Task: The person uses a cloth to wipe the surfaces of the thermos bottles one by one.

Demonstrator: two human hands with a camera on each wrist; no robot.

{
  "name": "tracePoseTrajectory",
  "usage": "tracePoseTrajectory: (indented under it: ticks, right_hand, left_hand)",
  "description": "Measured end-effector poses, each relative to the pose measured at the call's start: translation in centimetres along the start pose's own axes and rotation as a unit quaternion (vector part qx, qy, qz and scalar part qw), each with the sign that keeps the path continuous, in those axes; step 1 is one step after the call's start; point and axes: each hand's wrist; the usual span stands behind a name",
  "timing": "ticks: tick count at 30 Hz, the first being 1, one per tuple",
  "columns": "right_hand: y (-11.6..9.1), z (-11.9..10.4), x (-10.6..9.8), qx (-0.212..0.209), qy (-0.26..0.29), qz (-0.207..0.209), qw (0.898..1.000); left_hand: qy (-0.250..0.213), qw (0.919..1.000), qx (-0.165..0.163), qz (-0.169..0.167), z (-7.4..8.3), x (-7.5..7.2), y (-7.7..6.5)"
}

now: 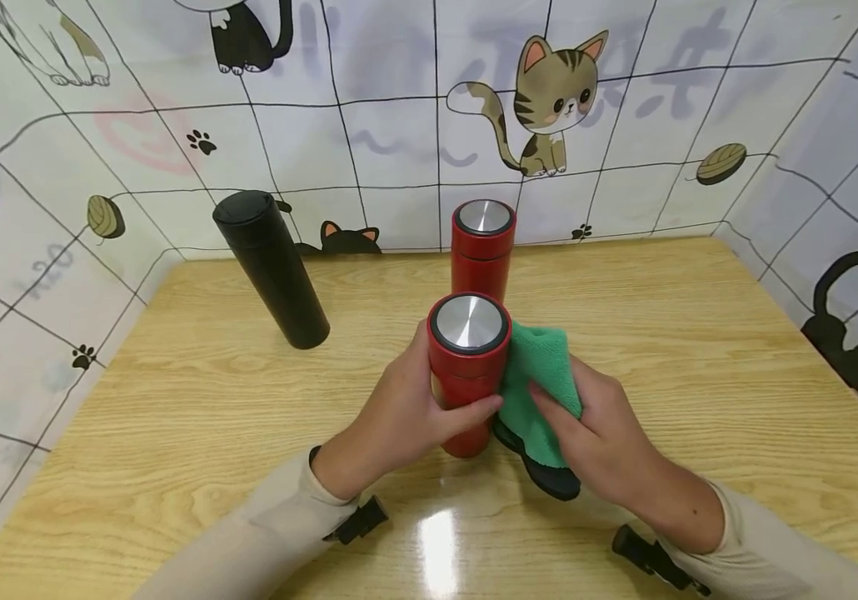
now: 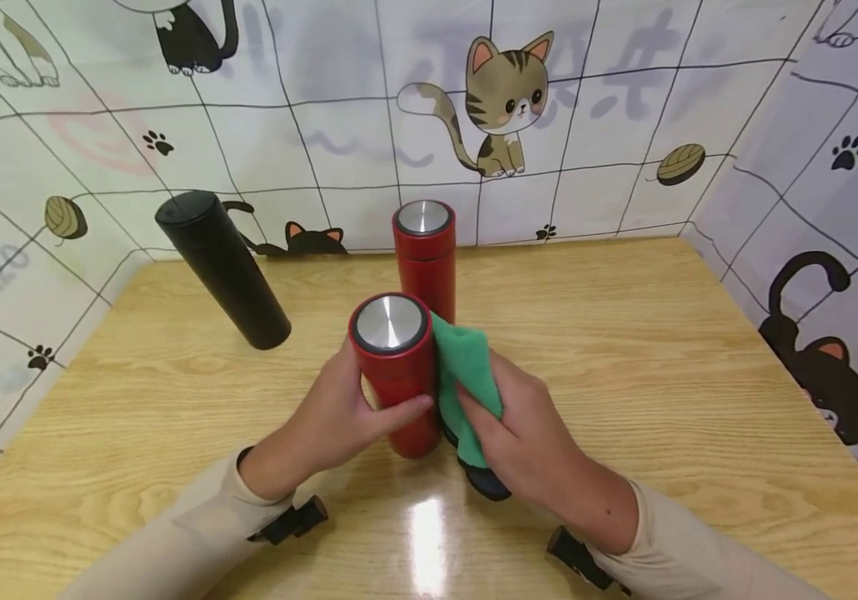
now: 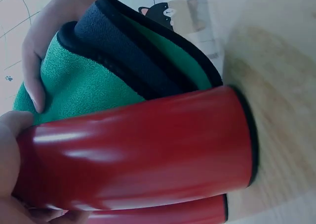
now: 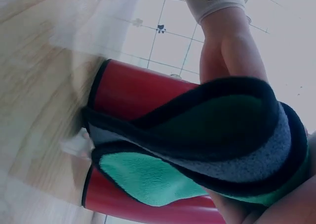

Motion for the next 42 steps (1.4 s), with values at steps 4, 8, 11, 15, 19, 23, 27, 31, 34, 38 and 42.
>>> tracePoseTrajectory:
  ticks: [4, 8, 11, 15, 19, 23, 27, 31, 34, 38, 42]
  right_hand:
    - [0.1, 0.1, 0.0, 0.016, 0.002, -0.018, 1.0]
    - [0.0, 0.1, 0.1, 0.011, 0.009, -0.004, 1.0]
    - [-0.1, 0.1, 0.1, 0.004, 0.026, 0.019, 0.999]
    - [0.0, 0.0, 0.0, 0.004, 0.07, 0.055, 0.996]
    - [0.0, 0.0, -0.1, 0.003, 0.085, 0.078, 0.993]
    - [0.1, 0.0, -0.1, -0.008, 0.075, 0.083, 0.994]
    - [0.2, -0.1, 0.1, -0.036, 0.063, 0.074, 0.995]
    - [0.3, 0.0, 0.1, -0.064, 0.045, 0.051, 0.996]
    - [0.4, 0.2, 0.1, -0.065, 0.025, 0.038, 0.997]
    - [0.3, 0.1, 0.1, -0.054, -0.011, 0.038, 0.998]
    - [0.3, 0.1, 0.0, -0.055, -0.032, 0.042, 0.997]
  left_hand:
    - [-0.031, 0.9993, 0.003, 0.019, 0.0, 0.2, -0.3]
    - [0.006, 0.9982, 0.021, 0.055, 0.1, 0.1, -0.3]
    - [0.068, 0.994, 0.034, 0.078, 0.2, 0.0, -0.3]
    - [0.14, 0.9867, 0.031, 0.077, 0.4, -0.3, -0.2]
    - [0.178, 0.9816, 0.029, 0.061, 0.5, -0.5, -0.1]
    - [0.216, 0.9742, 0.035, 0.055, 0.6, -0.9, -0.2]
    - [0.271, 0.9607, 0.036, 0.05, 0.9, -1.2, -0.3]
    - [0.308, 0.9503, 0.025, 0.037, 1.2, -1.4, -0.5]
    - [0.332, 0.943, 0.01, 0.022, 1.2, -1.5, -0.5]
    - [0.355, 0.9347, -0.004, -0.009, 1.2, -1.5, -0.6]
    - [0.365, 0.9305, -0.007, -0.03, 1.1, -1.3, -0.5]
Point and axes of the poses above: each hand's wrist, its own y-axis towards the middle knuckle, its own x-axis out of the palm, z = x × y, and after that the axes turned 10 degrees about y, right-handed
